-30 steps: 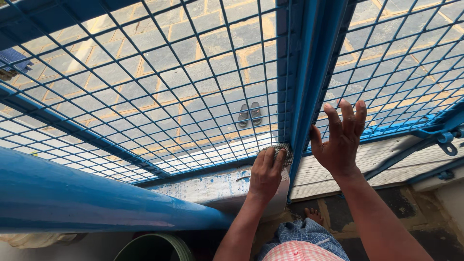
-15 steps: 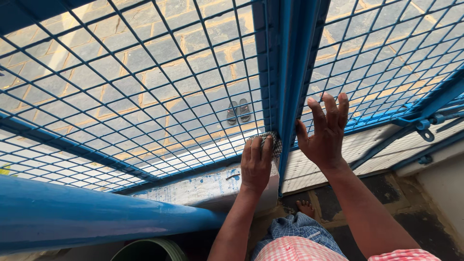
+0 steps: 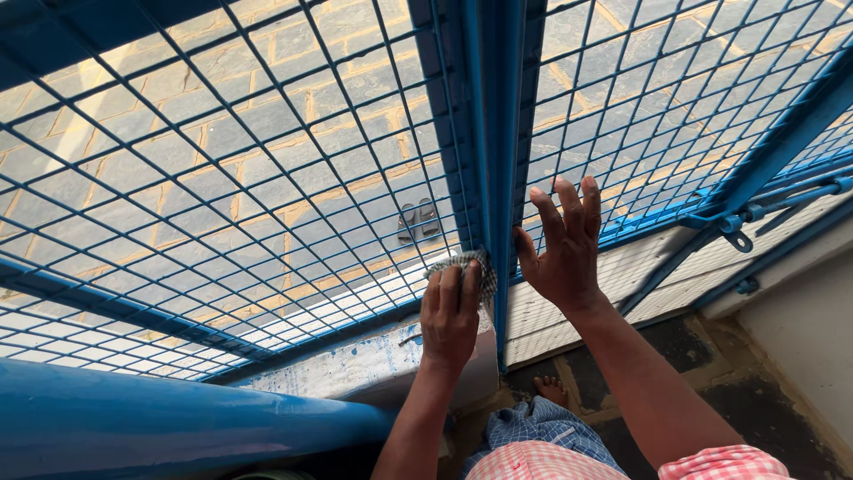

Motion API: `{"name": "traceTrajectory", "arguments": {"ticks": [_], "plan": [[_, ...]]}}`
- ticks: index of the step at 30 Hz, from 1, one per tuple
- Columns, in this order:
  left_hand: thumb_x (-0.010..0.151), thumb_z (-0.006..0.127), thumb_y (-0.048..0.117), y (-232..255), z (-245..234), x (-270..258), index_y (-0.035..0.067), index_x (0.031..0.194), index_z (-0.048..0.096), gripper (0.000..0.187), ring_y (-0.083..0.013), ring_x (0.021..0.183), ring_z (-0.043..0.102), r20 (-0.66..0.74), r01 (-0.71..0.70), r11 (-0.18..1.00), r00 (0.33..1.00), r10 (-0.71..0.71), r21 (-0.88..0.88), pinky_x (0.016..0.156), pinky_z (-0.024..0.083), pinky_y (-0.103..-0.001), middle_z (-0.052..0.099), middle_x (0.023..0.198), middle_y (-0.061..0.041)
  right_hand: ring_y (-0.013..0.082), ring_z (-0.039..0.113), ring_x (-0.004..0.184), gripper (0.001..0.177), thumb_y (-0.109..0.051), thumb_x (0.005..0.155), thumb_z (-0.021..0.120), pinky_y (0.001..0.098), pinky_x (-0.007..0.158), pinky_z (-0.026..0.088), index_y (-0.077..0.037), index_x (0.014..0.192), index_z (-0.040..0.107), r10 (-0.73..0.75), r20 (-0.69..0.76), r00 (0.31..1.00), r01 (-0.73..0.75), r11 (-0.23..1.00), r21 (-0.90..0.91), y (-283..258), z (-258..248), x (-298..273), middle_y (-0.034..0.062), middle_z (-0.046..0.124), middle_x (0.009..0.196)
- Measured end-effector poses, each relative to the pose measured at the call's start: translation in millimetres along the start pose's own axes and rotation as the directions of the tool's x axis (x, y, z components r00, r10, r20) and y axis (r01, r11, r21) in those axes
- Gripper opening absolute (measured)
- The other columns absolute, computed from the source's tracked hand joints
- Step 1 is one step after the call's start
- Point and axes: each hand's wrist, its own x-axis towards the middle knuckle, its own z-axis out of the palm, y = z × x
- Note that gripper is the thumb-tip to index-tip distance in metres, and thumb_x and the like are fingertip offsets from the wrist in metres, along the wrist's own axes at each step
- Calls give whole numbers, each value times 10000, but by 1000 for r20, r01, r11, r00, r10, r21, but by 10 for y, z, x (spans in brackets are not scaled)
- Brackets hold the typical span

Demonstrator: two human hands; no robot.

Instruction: The person uses a cloth to wipe the blue metal bars of a security gate. They clean the horizontal and vertical bars of the gate, moving along the frame to cover different sections.

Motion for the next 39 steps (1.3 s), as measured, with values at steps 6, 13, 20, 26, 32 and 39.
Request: {"name": "traceTrajectory", "arguments": {"ticks": [6,13,20,26,32,39], "plan": [[913,739,73,-24,62,34,47,1388,611,493,-365,1194,608,48,-14,1000,999,13,5,969,563,-470,581,1284,-165,427,130,1565,661,-335,995,772,595,1300,197,-134,1523,429,-4,1,1000,4,1000,-4,9,4,3,193,349,1526],[908,744,79,-7,167,-226,49,1375,613,485,-375,1189,616,164,-3,1000,987,0,24,965,569,-469,589,1286,-174,440,118,1566,652,-331,1004,760,600,1305,202,-129,1527,427,-3,7,1000,3,1000,-2,-2,-5,-8,201,343,1525],[944,744,95,-59,105,5,84,1374,622,447,-354,1188,614,22,-21,999,1000,20,25,976,569,-461,590,1273,-152,444,132,1567,654,-313,1004,767,596,1310,200,-132,1531,425,-2,-2,1000,2,1000,10,-19,1,-3,200,352,1533],[910,726,86,-26,113,-204,35,1336,620,442,-383,1193,596,185,-30,999,982,28,12,984,546,-480,595,1276,-180,444,140,1569,644,-305,1008,780,610,1313,186,-131,1520,430,-5,12,1000,5,1000,-18,-13,-11,-7,193,361,1520],[908,718,51,-48,116,-215,28,1335,630,437,-360,1175,607,153,45,999,987,-42,-12,968,538,-465,598,1261,-178,450,142,1569,647,-311,1008,783,611,1310,180,-131,1519,429,0,17,1000,0,1000,-16,-8,-5,-10,199,362,1521],[887,739,33,5,215,-295,-9,1243,644,370,-339,1098,630,355,50,999,934,-50,8,878,554,-462,621,1241,-188,440,131,1574,629,-365,1043,738,615,1321,166,-140,1533,414,-15,20,1000,16,999,-28,38,21,-28,201,351,1529]]}}
